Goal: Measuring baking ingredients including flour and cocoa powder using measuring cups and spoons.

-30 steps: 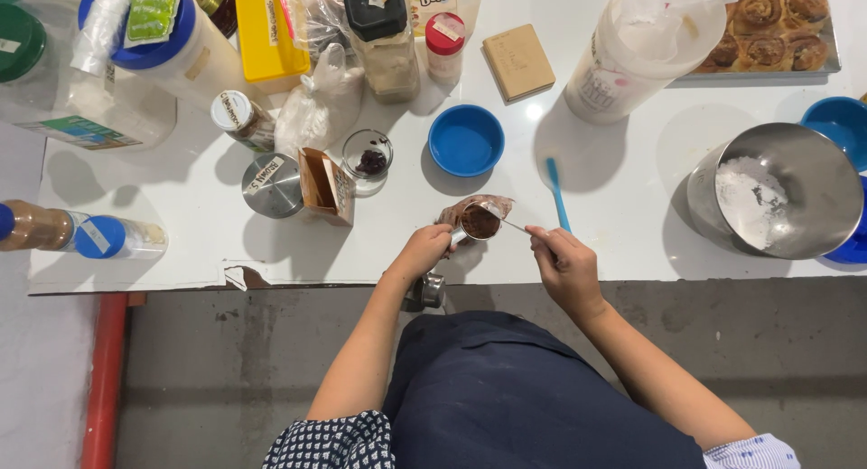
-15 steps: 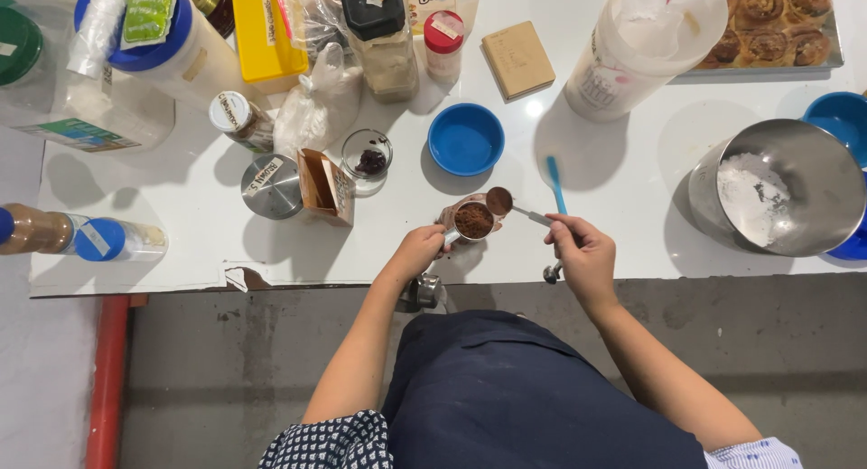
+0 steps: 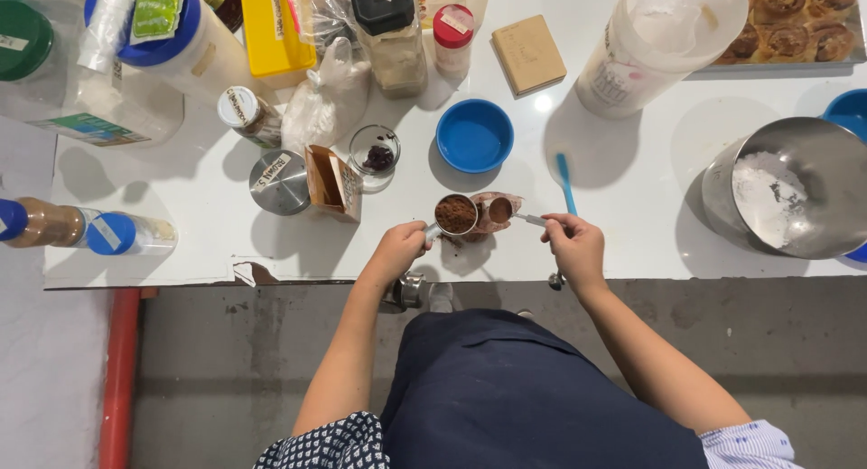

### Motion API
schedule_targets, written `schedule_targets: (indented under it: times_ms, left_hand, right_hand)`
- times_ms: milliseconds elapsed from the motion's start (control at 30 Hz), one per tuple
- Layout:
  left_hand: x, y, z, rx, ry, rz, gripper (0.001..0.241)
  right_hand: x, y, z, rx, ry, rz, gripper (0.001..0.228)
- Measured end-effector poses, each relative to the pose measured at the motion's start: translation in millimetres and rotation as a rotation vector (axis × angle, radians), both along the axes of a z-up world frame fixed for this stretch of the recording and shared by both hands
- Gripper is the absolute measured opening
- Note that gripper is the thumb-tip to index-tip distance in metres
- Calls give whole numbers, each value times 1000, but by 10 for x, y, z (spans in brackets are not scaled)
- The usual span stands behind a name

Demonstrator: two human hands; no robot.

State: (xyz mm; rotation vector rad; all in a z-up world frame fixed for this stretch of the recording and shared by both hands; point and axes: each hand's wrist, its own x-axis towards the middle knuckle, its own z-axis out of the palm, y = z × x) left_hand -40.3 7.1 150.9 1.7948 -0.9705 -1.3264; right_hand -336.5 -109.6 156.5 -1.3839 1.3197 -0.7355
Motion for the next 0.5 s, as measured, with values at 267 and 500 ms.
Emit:
schedule_targets:
  times_ms: [267,500]
  left_hand:
    - [94,62,48,12,94,45,24]
    - [139,85,-36,17,100,37,24]
  right_hand:
    - [260,79,-206,-720,216,439,22]
    - [195,170,-116,-793,246,457,21]
